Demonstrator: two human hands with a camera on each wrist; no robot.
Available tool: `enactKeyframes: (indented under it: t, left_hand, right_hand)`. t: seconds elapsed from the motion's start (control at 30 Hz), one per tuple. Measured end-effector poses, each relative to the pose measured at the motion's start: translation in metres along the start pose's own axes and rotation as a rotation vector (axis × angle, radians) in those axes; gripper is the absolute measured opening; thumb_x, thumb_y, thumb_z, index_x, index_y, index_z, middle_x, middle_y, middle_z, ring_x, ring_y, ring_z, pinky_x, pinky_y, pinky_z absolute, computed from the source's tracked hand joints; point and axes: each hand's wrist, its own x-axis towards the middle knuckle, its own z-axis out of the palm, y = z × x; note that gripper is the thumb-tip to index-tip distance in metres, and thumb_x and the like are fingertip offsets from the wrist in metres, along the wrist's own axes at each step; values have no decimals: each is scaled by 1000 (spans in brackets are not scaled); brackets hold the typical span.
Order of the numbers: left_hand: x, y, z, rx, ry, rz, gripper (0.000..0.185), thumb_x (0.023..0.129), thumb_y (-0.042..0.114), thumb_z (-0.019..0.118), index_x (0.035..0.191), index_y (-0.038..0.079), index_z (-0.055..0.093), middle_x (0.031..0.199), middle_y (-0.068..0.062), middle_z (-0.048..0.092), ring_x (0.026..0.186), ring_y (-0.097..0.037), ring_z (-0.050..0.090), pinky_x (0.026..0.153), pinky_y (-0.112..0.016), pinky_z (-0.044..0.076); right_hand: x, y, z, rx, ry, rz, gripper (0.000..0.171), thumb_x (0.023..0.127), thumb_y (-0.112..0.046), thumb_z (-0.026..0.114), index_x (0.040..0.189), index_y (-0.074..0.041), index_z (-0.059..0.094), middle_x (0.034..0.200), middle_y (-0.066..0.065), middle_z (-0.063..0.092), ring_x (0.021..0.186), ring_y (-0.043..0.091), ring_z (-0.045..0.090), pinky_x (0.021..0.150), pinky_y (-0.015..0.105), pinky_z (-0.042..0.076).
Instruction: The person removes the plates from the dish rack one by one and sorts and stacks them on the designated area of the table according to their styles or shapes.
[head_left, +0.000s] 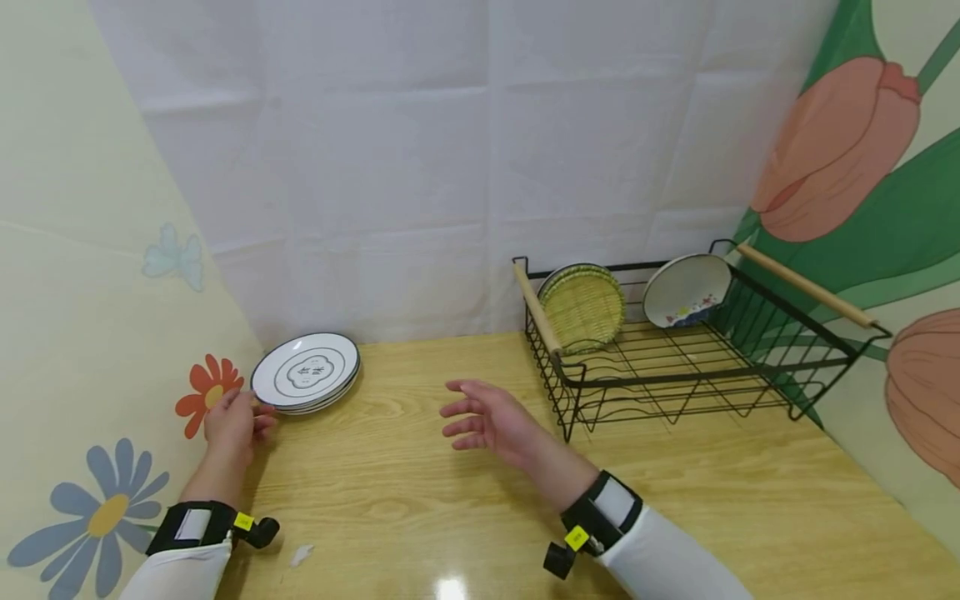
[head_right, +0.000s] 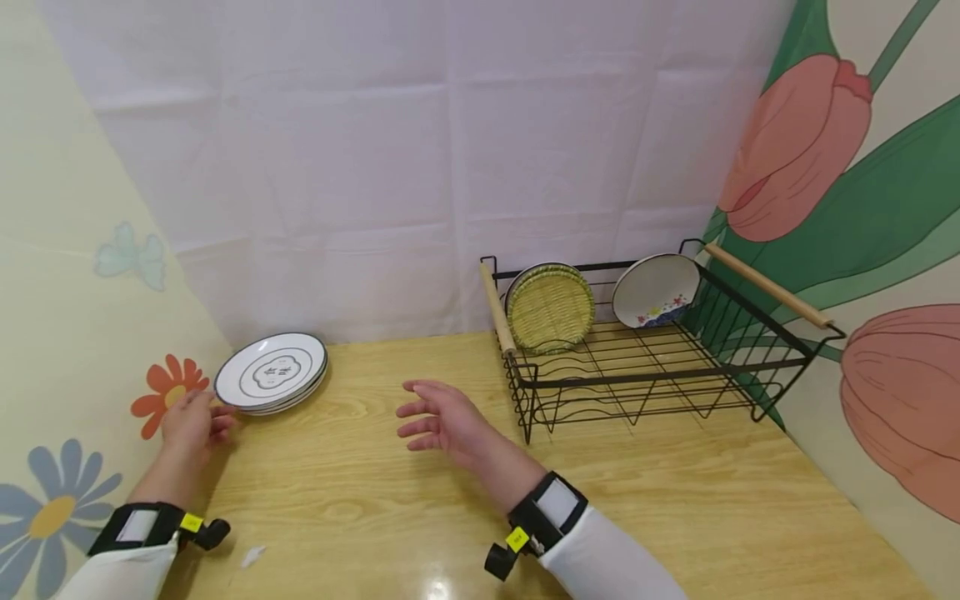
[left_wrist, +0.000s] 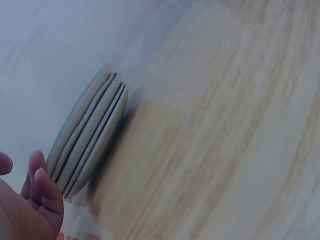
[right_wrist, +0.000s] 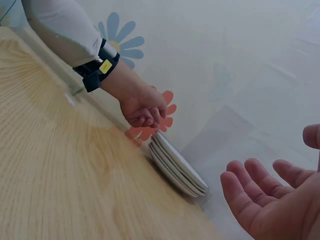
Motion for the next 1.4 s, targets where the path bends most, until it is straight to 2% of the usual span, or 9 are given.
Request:
enactKeyframes:
  t: [0.1,0.2,0.37,0.5,0.7,0.8,0.93,1.2,1.4]
  left_hand:
    - [-9,7,2,-8,21,34,64,108,40,41,166,28,16,100,2,59,70,-12,64,69,-23,58]
    - [-19,14,6,4,-23,59,63,109,42,40,166,27,20,103,2,59,73,-11,66,71,-22,58]
    - [-32,22,16,-28,-184,71,63,109,44,39,166,24,20,97,7,67,76,-9,72,71,-20,58]
    - [-45,27,26,-70,-305,78,64,110,44,39,166,22,18,99,8,70,82,-8,75,77,-21,60]
    - [-65,29,46,-112,-448,83,63,111,41,37,166,19,17,113,5,70,95,-10,76,87,-26,61]
    - [-73,27,59,-113,-493,86,61,111,37,36,165,17,18,129,-2,68,101,-10,75,89,-28,61]
    - [-84,20,78,-94,-540,82,59,111,34,35,165,16,20,147,-10,59,106,-10,73,92,-31,59]
    - [-103,3,119,-149,-654,50,58,110,32,37,163,13,24,154,-23,51,112,-21,71,93,-37,57]
    - [-119,-5,152,-186,-732,38,58,109,32,37,162,12,24,156,-30,44,133,-40,59,92,-38,57]
  right_hand:
    - [-6,-13,5,-105,-64,-32,51,110,-34,44,152,-6,43,117,7,69,96,18,72,83,35,61]
    - [-14,-30,9,-201,-123,-73,48,110,-31,43,151,-5,46,118,7,68,103,20,71,87,37,60]
    - [-25,-62,9,-313,-185,-143,46,108,-26,47,149,-4,49,123,11,68,113,27,68,94,40,59]
    - [-33,-92,0,-413,-186,-201,46,107,-24,48,148,-3,50,123,9,68,115,27,68,96,40,57]
    - [-35,-137,-22,-600,-105,-280,42,106,-19,50,144,-2,55,119,0,71,112,20,68,101,44,54]
    - [-34,-158,-38,-709,-48,-303,40,106,-20,52,142,-5,57,123,3,71,113,18,67,104,48,52]
    - [-32,-183,-58,-845,48,-279,39,107,-26,53,142,-11,60,136,12,67,124,27,63,109,52,47]
    - [-28,-219,-100,-1127,208,-182,53,106,-50,50,149,-18,54,159,13,48,149,38,40,120,65,31]
    - [-14,-234,-130,-1287,252,-162,57,105,-48,52,150,-12,52,150,20,55,140,40,49,114,60,40]
